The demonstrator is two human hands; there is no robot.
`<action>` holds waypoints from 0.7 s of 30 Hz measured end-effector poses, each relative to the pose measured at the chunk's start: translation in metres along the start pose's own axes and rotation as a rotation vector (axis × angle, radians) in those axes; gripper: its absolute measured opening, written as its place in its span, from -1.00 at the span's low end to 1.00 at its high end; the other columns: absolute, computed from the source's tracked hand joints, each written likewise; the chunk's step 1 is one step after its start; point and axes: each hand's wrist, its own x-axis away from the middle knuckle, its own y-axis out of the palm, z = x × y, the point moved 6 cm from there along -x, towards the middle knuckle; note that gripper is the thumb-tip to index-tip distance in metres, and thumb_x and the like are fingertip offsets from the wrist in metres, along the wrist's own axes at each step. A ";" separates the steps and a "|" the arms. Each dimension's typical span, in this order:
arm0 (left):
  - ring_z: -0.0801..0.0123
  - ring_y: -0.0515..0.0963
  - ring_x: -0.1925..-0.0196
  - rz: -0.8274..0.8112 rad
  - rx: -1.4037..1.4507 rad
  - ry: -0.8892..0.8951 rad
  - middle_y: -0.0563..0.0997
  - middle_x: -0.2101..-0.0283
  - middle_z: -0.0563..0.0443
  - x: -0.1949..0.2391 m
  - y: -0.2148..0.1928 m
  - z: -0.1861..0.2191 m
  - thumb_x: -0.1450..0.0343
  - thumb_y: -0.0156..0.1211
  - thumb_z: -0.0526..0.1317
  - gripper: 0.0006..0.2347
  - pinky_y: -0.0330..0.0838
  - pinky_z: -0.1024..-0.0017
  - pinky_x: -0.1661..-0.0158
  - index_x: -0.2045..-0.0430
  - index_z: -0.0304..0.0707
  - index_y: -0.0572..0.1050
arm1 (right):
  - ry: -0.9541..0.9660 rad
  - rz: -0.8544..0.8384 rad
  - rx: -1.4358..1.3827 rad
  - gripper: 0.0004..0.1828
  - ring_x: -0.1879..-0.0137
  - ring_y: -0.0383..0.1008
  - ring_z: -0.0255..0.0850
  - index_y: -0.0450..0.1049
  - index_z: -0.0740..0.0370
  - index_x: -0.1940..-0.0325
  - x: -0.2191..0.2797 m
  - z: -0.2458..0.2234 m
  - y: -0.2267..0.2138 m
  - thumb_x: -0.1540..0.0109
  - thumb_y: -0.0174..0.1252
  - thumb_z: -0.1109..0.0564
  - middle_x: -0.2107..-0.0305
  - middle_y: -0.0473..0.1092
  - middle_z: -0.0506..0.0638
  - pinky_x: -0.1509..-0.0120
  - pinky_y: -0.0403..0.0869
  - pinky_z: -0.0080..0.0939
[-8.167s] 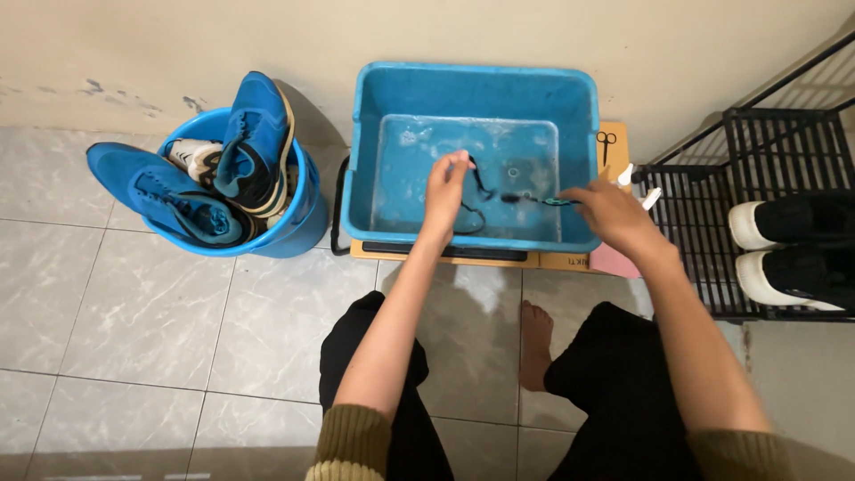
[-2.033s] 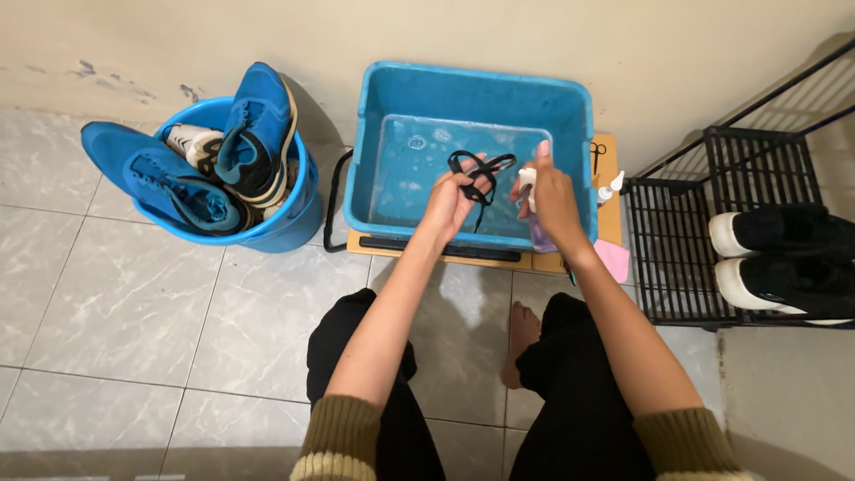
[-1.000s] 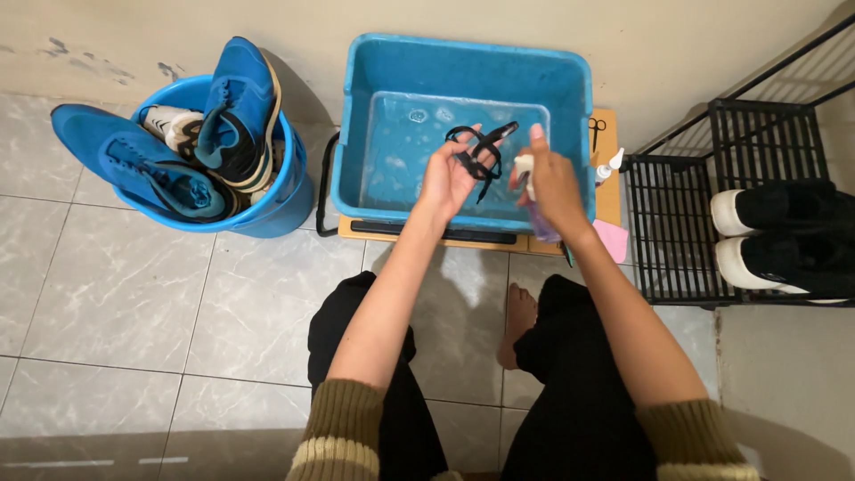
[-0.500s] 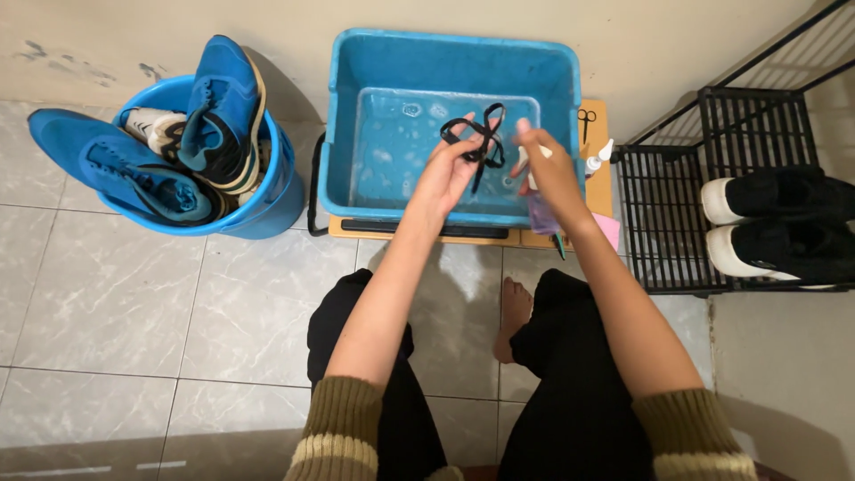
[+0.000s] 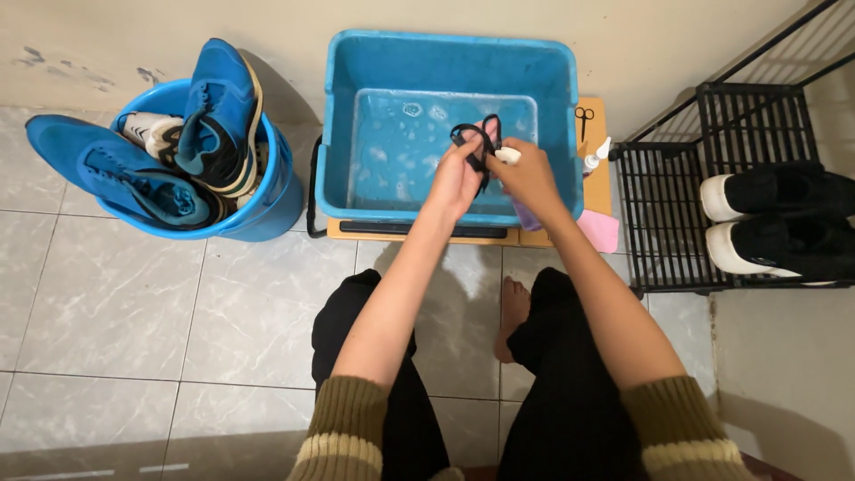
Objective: The person scrubs a black shoelace with a brush in a blue tub of soapy water. They then apply a cleaning liquid from a spray bottle onto the lace and continue scrubbing. Finally, they rinse the lace in the water and wipe it with a pink cloth.
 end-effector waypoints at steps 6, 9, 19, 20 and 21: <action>0.37 0.60 0.02 0.016 -0.337 0.187 0.65 0.11 -0.04 -0.008 -0.006 0.003 -0.41 0.36 -0.34 -0.66 0.47 0.30 -0.12 -0.08 -0.33 0.50 | -0.040 0.042 0.300 -0.79 0.37 0.60 0.01 0.59 -0.04 0.39 0.029 -0.059 -0.032 -0.20 0.31 -0.14 0.62 0.50 -0.08 0.23 0.48 -0.11; 0.16 0.66 0.02 -0.006 -0.337 0.238 0.64 0.09 -0.26 -0.012 -0.007 0.003 -0.50 0.16 -0.39 -0.74 0.56 0.18 -0.05 -0.09 -0.35 0.50 | -0.102 0.015 0.120 -0.69 0.56 0.51 -0.14 0.59 0.02 0.49 0.036 -0.075 -0.046 -0.25 0.30 -0.14 0.67 0.48 -0.07 0.35 0.44 -0.26; 0.24 0.62 0.04 0.123 -0.340 0.007 0.61 0.04 -0.07 -0.008 -0.022 -0.007 -0.50 0.15 -0.23 -0.73 0.58 0.22 0.06 -0.11 -0.11 0.51 | -0.022 0.042 -0.552 -0.73 0.65 0.41 -0.33 0.57 0.16 0.24 0.031 -0.112 -0.053 -0.21 0.40 -0.06 0.78 0.31 -0.04 0.43 0.39 -0.48; 0.28 0.57 0.09 0.050 -0.449 -0.079 0.62 0.08 -0.05 -0.005 -0.018 -0.008 -0.49 0.08 -0.11 -0.71 0.37 0.31 0.13 -0.07 -0.06 0.53 | -0.044 -0.041 -0.656 -0.76 0.58 0.36 -0.42 0.54 0.19 0.13 0.029 -0.115 -0.052 -0.25 0.31 0.01 0.47 0.46 -0.03 0.41 0.42 -0.49; 0.31 0.53 0.13 -0.025 -0.558 -0.166 0.63 0.12 -0.03 -0.002 -0.013 -0.009 -0.47 0.00 0.01 -0.67 0.16 0.40 0.19 -0.03 -0.02 0.55 | -0.066 -0.126 -0.758 -0.76 0.51 0.32 -0.51 0.51 0.22 0.01 0.028 -0.118 -0.051 -0.29 0.22 0.08 0.16 0.61 -0.02 0.39 0.44 -0.50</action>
